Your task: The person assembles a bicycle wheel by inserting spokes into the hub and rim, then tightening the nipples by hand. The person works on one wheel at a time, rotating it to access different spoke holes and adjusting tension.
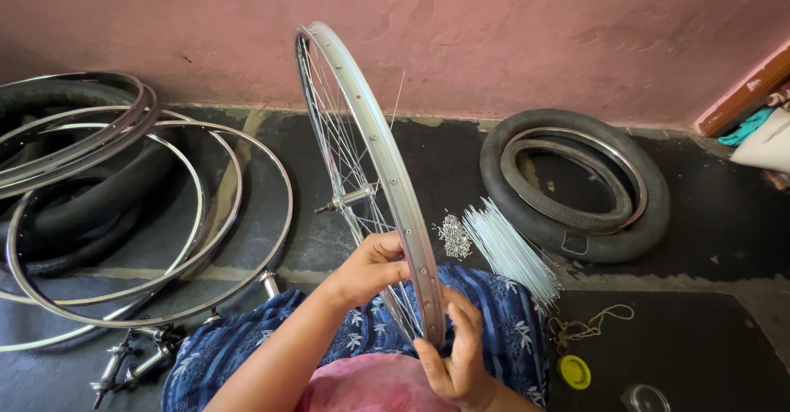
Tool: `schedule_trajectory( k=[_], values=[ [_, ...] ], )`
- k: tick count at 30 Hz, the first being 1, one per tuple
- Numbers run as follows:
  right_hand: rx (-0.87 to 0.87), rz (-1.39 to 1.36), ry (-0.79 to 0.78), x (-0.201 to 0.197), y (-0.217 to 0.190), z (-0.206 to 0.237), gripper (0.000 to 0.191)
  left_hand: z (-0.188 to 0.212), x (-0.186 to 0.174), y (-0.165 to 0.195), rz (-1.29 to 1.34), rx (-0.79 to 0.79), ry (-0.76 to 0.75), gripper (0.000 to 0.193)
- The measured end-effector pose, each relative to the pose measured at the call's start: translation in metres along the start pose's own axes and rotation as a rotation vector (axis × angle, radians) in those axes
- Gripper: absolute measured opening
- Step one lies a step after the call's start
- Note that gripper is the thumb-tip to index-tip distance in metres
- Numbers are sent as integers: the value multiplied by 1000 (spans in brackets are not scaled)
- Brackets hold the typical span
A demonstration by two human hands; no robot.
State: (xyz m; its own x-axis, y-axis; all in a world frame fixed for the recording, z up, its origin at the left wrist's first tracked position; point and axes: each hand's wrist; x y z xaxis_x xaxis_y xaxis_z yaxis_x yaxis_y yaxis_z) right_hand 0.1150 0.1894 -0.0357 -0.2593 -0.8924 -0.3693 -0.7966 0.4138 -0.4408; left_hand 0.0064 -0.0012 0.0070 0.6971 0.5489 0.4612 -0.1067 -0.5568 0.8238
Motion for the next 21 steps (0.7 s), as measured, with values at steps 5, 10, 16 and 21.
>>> schedule_trajectory(
  k=[5, 10, 16, 21],
  values=[
    [79, -96, -30, 10, 10, 14, 71, 3, -2, -2, -166, 106, -56, 21],
    [70, -137, -45, 16, 14, 23, 72, 4, -3, 2, -29, 9, -15, 20],
    [117, -225, -90, 18, 16, 27, 73, 3, 4, 3, -107, 63, 2, 23],
    [123, -215, -96, 19, 14, 27, 73, 1, 4, 5, -97, 63, -50, 23]
  ],
)
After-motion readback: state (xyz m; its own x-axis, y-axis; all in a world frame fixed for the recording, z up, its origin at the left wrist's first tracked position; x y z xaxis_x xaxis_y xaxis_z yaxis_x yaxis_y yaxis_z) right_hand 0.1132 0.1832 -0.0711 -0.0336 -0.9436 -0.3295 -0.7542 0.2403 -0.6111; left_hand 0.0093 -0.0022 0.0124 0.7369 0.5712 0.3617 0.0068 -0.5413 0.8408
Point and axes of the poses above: each hand's wrist, its own z-axis away from the middle knuckle, its own x-axis out of the palm, y = z × x, and after that the axes turned 7 degrees about z, right-handed
